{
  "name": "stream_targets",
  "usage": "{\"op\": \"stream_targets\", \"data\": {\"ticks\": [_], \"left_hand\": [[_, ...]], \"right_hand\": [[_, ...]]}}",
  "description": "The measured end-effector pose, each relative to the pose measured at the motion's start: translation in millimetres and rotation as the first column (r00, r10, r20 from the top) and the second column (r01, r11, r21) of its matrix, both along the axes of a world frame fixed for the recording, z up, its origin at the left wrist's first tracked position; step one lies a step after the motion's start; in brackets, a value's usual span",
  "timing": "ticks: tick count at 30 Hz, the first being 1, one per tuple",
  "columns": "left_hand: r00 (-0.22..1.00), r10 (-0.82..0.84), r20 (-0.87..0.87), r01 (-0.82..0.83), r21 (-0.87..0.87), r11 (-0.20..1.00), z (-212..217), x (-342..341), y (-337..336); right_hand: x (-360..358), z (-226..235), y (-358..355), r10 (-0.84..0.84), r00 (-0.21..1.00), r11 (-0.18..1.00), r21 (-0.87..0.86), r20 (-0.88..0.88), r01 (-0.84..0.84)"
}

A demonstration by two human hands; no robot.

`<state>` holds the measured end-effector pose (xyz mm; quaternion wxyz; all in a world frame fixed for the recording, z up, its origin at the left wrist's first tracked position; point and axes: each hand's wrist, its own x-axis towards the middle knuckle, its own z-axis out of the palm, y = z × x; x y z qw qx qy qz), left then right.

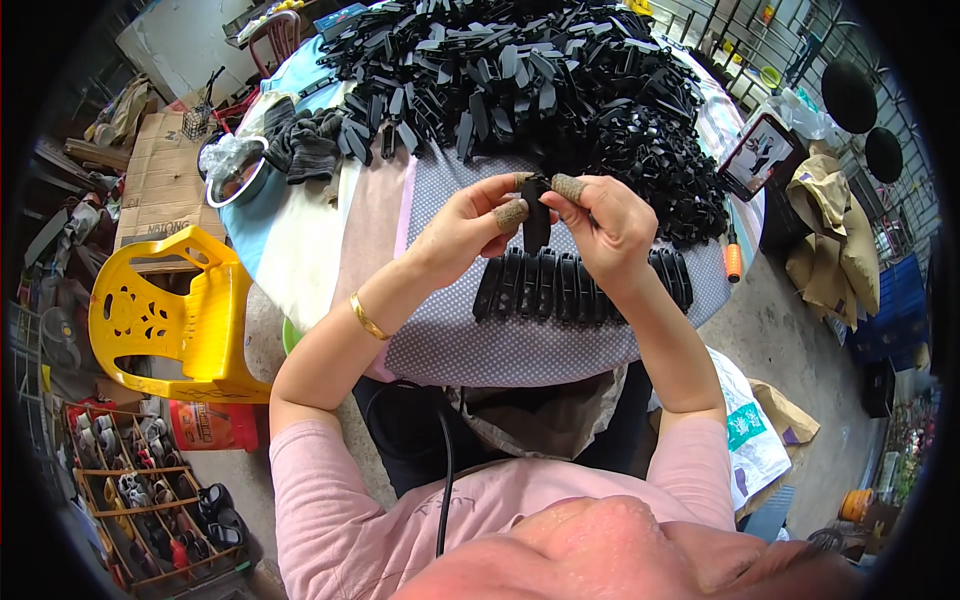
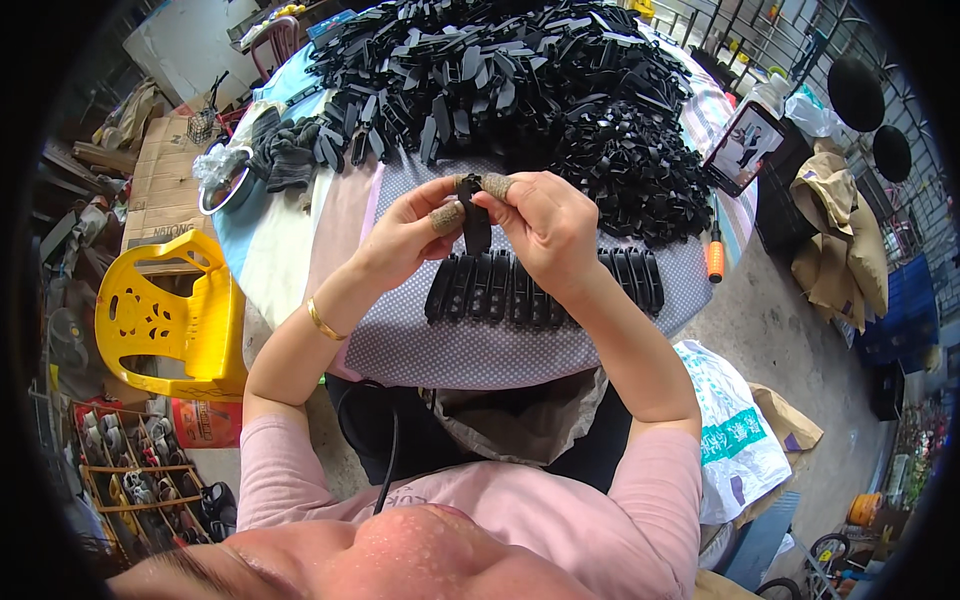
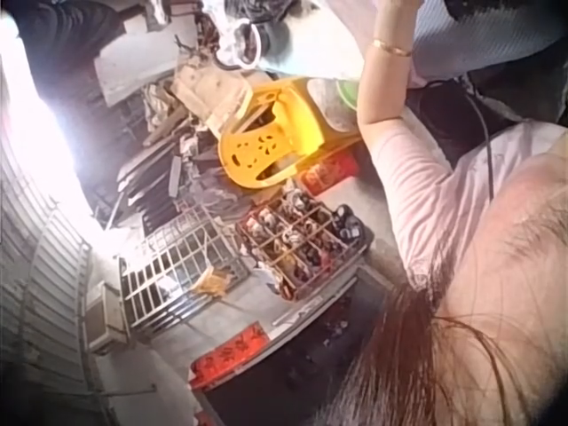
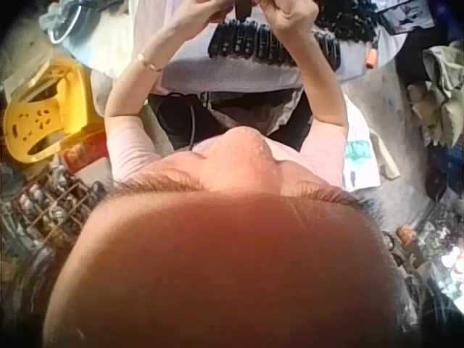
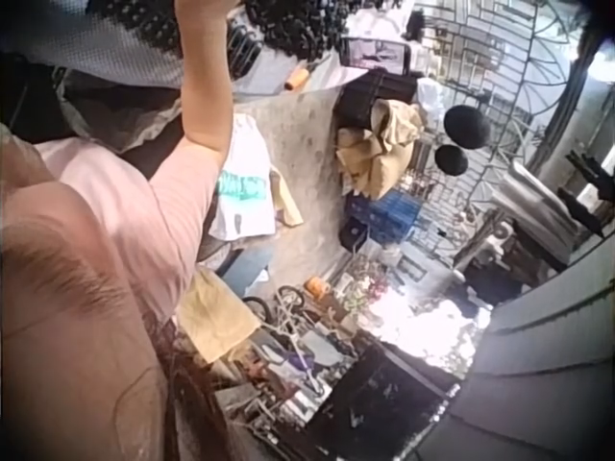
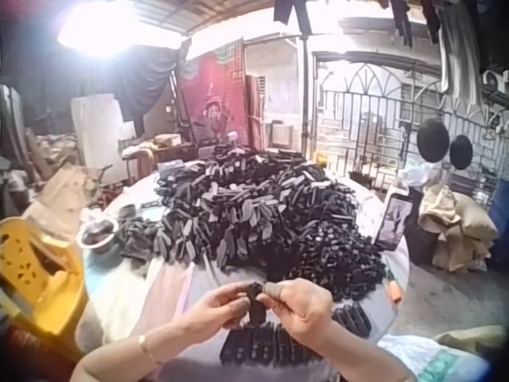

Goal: Assembling small black plastic components by hand and using a small hand tool.

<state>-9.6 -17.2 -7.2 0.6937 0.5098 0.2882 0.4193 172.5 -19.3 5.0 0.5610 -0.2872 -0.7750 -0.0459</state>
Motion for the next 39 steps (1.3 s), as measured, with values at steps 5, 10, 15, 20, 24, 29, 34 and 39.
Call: {"op": "stream_targets", "data": {"ticks": [5,10,15,20,24,29,34,39], "left_hand": [[1.0,-0.012,-0.007,0.013,0.032,0.999,-1,1,-2],[0.999,0.023,-0.024,-0.022,0.043,0.999,0,0,-5],[0.994,0.088,-0.068,-0.078,0.129,0.989,-1,-6,-2],[0.996,0.034,-0.08,-0.026,0.089,0.996,0,-11,-4],[0.991,0.002,-0.135,0.02,0.156,0.987,10,-12,-4],[0.907,0.139,-0.397,-0.074,0.174,0.982,12,-33,-3],[0.687,0.024,-0.726,0.033,0.064,0.997,10,-47,-20],[0.481,0.263,-0.837,0.086,0.343,0.935,20,-30,-42]], "right_hand": [[-2,2,-3,-0.033,0.998,0.994,0.104,0.057,0.027],[-5,1,-5,-0.023,0.998,0.997,0.077,0.065,0.018],[-9,6,-15,0.093,0.983,0.989,-0.127,0.157,-0.073],[-14,4,-17,0.057,0.975,0.998,-0.045,0.217,-0.048],[-10,1,-12,0.084,0.973,0.996,-0.059,0.215,-0.073],[8,10,2,0.033,0.997,0.828,-0.557,-0.068,-0.066],[26,-17,15,-0.118,0.827,0.821,-0.414,0.55,0.393],[15,-26,16,-0.15,0.619,0.744,-0.324,0.771,0.584]]}}
